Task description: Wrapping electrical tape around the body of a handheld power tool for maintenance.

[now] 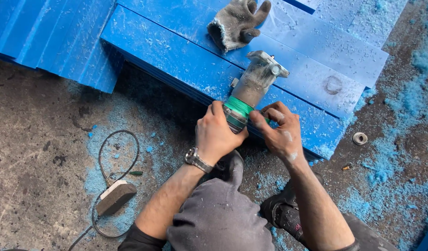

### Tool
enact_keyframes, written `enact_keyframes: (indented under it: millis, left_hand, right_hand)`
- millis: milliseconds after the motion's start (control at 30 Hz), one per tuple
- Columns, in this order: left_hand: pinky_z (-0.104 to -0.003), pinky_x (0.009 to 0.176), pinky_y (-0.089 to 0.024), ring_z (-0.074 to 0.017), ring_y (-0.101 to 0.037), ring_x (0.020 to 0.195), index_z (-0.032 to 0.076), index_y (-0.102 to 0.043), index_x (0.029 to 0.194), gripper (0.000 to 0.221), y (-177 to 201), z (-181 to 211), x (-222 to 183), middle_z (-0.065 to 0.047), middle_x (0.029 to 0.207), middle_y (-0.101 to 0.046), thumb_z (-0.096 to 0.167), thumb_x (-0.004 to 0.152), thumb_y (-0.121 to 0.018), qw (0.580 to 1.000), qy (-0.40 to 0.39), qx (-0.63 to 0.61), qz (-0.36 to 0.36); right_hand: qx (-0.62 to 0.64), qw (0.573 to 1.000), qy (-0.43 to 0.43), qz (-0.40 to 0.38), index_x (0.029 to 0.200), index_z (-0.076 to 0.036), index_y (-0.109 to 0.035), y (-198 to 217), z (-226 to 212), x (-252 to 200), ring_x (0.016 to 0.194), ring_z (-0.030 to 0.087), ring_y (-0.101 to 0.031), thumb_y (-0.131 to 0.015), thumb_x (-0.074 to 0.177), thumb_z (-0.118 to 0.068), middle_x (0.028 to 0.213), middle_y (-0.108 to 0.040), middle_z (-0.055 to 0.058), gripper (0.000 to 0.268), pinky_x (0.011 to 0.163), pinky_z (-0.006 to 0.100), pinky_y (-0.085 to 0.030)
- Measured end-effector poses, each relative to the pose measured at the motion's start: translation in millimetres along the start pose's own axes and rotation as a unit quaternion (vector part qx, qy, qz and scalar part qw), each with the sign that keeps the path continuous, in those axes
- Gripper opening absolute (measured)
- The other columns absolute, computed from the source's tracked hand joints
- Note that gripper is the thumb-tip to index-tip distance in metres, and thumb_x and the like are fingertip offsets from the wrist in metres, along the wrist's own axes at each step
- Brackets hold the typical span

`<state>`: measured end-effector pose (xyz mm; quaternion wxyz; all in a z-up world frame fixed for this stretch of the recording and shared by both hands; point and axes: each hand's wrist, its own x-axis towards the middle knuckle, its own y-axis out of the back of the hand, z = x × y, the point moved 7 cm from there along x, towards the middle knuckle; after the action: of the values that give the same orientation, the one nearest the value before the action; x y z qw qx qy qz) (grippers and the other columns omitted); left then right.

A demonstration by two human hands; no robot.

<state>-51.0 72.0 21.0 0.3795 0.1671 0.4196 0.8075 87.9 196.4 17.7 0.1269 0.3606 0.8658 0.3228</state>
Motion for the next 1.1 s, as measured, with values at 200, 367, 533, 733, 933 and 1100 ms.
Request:
enact_keyframes:
  millis: [200,367,533,733,933,1100]
  left_hand:
    - [-0.044,0.076,-0.059,-0.0353,-0.075,0.086,0.002,-0.061,0.110,0.068,19,-5,-1,-0.017,0.092,-0.074,0.041,0.062,-0.090,0.992,-0.027,-0.122,-0.029]
    - [-0.039,0.076,-0.060,-0.0275,-0.078,0.085,0.002,-0.063,0.112,0.071,51,19,-6,-0.014,0.094,-0.076,0.043,0.062,-0.091,0.981,-0.051,-0.166,-0.081]
    - [-0.033,0.075,-0.062,-0.0184,-0.078,0.083,0.002,-0.063,0.110,0.069,111,64,-6,-0.010,0.094,-0.078,0.043,0.063,-0.091,0.964,-0.086,-0.232,-0.096]
    - [-0.029,0.077,-0.061,-0.0122,-0.077,0.084,0.003,-0.066,0.109,0.065,199,116,-33,-0.007,0.093,-0.080,0.043,0.065,-0.091,0.962,-0.134,-0.213,-0.101]
    - [-0.026,0.084,-0.059,-0.0088,-0.075,0.089,0.002,-0.067,0.111,0.058,228,139,-75,-0.003,0.097,-0.080,0.036,0.069,-0.089,0.926,-0.095,-0.337,-0.144]
    - [-0.029,0.088,-0.055,-0.0134,-0.067,0.094,-0.002,-0.064,0.119,0.057,180,140,-101,-0.007,0.103,-0.073,0.025,0.074,-0.085,0.836,-0.082,-0.507,-0.194]
  right_hand:
    - [0.191,0.976,0.002,-0.106,0.115,-0.003,-0.065,17,-3,-14,0.112,0.024,-0.057,-0.045,0.108,-0.028,0.115,-0.063,0.011,0.033,0.103,0.039,-0.036]
    - [0.227,0.957,0.043,-0.173,0.113,0.000,-0.067,56,-45,-24,0.114,0.025,-0.059,-0.046,0.107,-0.028,0.120,-0.061,0.012,0.035,0.103,0.037,-0.042]
    - [0.104,0.976,0.143,-0.128,0.116,-0.001,-0.067,111,-129,-35,0.116,0.027,-0.057,-0.052,0.106,-0.033,0.125,-0.055,0.016,0.037,0.096,0.037,-0.047]
    - [0.068,0.973,0.197,-0.097,0.111,-0.004,-0.068,162,-203,-59,0.102,0.024,-0.065,-0.051,0.106,-0.036,0.118,-0.063,0.011,0.037,0.084,0.035,-0.052]
    - [-0.001,0.977,0.201,-0.071,0.099,-0.005,-0.071,187,-215,-81,0.091,0.022,-0.065,-0.057,0.099,-0.037,0.107,-0.062,0.010,0.034,0.075,0.037,-0.052]
    - [0.046,0.982,0.132,-0.130,0.095,-0.004,-0.071,188,-182,-88,0.089,0.020,-0.064,-0.058,0.096,-0.038,0.106,-0.065,0.008,0.037,0.069,0.036,-0.055]
